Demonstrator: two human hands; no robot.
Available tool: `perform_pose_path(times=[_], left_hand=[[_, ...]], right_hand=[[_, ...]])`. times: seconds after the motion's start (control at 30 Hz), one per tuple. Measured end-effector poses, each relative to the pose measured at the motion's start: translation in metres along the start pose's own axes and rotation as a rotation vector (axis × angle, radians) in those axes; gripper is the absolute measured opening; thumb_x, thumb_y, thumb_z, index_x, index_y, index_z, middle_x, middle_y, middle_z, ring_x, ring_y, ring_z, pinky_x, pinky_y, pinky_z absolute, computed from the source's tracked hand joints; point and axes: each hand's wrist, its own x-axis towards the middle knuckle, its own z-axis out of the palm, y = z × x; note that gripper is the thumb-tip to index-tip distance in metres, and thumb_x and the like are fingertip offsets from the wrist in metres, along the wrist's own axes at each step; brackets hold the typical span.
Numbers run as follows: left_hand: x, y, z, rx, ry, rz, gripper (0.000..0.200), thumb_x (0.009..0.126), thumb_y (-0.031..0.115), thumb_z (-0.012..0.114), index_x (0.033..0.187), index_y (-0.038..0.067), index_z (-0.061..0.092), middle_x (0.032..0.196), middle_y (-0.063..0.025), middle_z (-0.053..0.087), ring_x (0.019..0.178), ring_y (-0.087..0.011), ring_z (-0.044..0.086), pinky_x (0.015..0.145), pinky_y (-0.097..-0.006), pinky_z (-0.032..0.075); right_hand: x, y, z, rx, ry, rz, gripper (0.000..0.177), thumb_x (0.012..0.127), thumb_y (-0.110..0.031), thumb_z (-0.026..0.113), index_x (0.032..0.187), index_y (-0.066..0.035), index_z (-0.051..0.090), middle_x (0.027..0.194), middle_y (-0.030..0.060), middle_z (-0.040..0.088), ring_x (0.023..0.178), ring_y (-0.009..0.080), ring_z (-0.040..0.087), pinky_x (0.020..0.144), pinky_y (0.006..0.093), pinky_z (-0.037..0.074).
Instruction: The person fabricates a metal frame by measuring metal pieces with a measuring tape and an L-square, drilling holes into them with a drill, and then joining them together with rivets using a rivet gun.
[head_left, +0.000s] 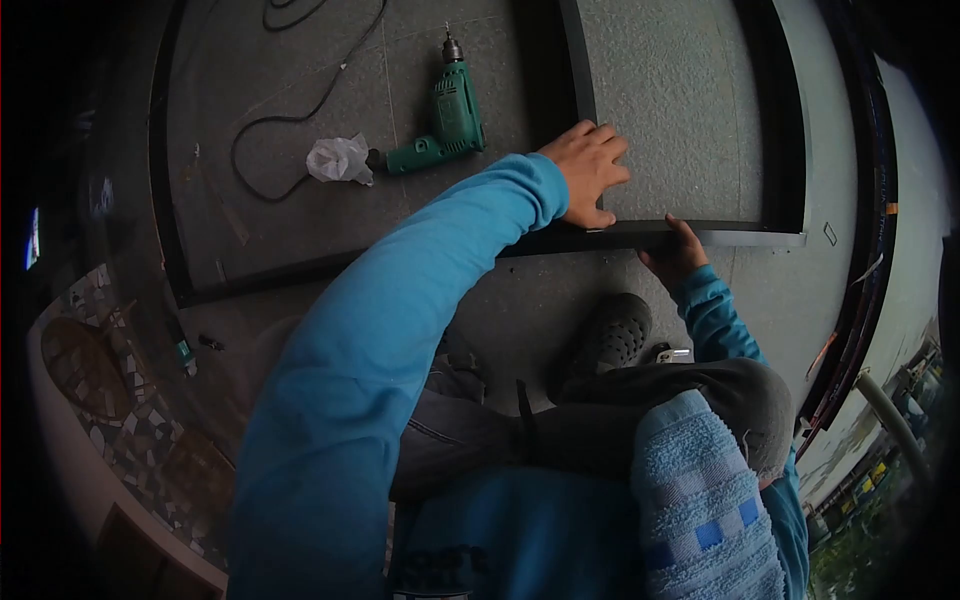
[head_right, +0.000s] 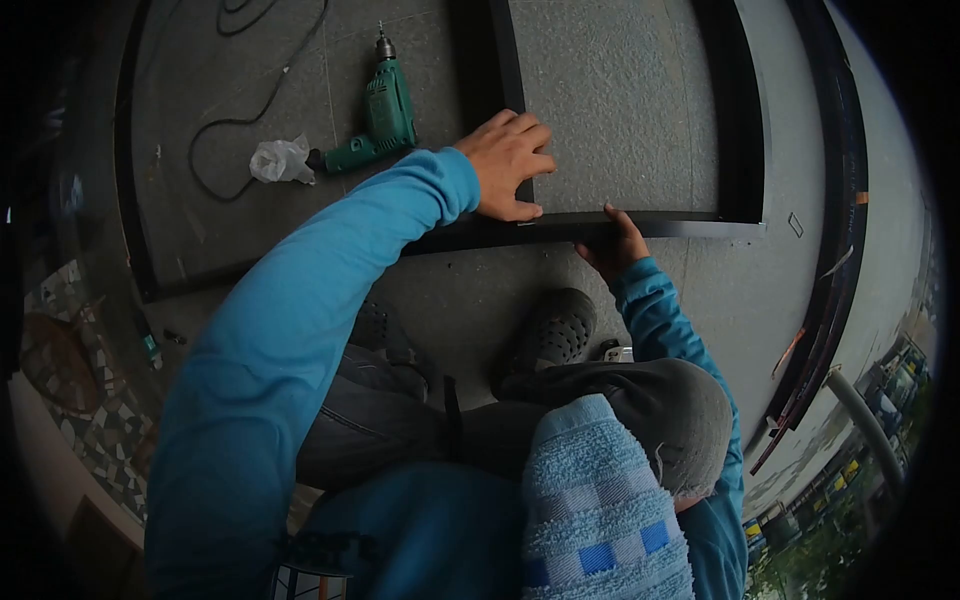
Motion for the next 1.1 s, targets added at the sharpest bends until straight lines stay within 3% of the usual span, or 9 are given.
perform_pose_path(times=[0.07,0.1,0.17,0.5,0.87,1.03,1.1], left_hand=[[-0.005,0.002,-0.001,0.474,0.023,0.282,0.089,0.063,0.064,0.063,0.128,0.005,0.042,0.136,-0.0152,0.034,0.135,-0.0302,0.015,0.110,-0.0464,0.005],[-0.007,0.001,0.006,0.474,0.030,0.282,0.089,0.063,0.064,0.063,0.128,0.005,0.042,0.136,-0.0152,0.034,0.135,-0.0302,0.015,0.110,-0.0464,0.005],[-0.011,-0.001,0.026,0.610,-0.166,0.355,0.109,0.055,0.076,0.057,0.130,0.000,0.035,0.137,-0.0170,0.031,0.136,-0.0307,0.010,0.110,-0.0485,-0.004],[-0.007,-0.006,0.051,0.367,0.047,0.344,0.082,0.056,0.051,0.068,0.117,0.002,0.045,0.118,-0.0125,0.044,0.122,-0.0276,0.033,0.110,-0.0453,0.005],[-0.003,-0.008,0.053,0.248,0.067,0.348,0.072,0.053,0.044,0.071,0.109,0.005,0.048,0.109,-0.0101,0.046,0.116,-0.0262,0.037,0.109,-0.0419,0.006],[0.008,-0.006,0.057,0.171,0.033,0.346,0.072,0.050,0.043,0.073,0.106,0.005,0.049,0.107,-0.0115,0.046,0.115,-0.0279,0.035,0.109,-0.0429,0.005],[0.007,-0.006,0.056,0.121,0.041,0.353,0.069,0.048,0.041,0.073,0.103,0.005,0.051,0.106,-0.0120,0.046,0.114,-0.0284,0.036,0.108,-0.0434,0.007]], right_hand=[[-0.001,0.002,-0.002,-0.024,0.014,-0.043,0.042,0.079,-0.039,0.058,0.105,-0.007,0.047,0.099,0.0115,0.054,0.090,0.0256,0.054,0.070,0.0367,0.049],[0.002,0.003,-0.004,-0.029,0.016,-0.047,0.042,0.079,-0.039,0.058,0.105,-0.007,0.047,0.099,0.0115,0.054,0.090,0.0256,0.054,0.070,0.0367,0.049],[0.009,0.008,-0.009,0.020,0.045,-0.076,0.036,0.081,-0.037,0.054,0.103,-0.009,0.048,0.097,0.0104,0.054,0.089,0.0256,0.054,0.072,0.0377,0.049],[0.014,0.003,-0.013,-0.009,0.119,-0.092,0.029,0.081,-0.033,0.053,0.098,-0.009,0.051,0.092,0.0092,0.057,0.087,0.0260,0.056,0.069,0.0376,0.050],[0.009,0.003,-0.012,0.033,0.100,-0.079,0.032,0.081,-0.034,0.053,0.098,-0.007,0.053,0.093,0.0099,0.058,0.087,0.0245,0.057,0.070,0.0358,0.051],[-0.025,-0.011,0.003,-0.027,0.133,0.012,0.047,0.078,-0.040,0.061,0.106,-0.002,0.052,0.102,0.0151,0.057,0.091,0.0318,0.057,0.079,0.0435,0.049],[-0.033,-0.029,-0.027,-0.062,0.110,0.005,0.056,0.078,-0.040,0.062,0.114,0.000,0.047,0.109,0.0181,0.052,0.093,0.0358,0.056,0.081,0.0460,0.049]])
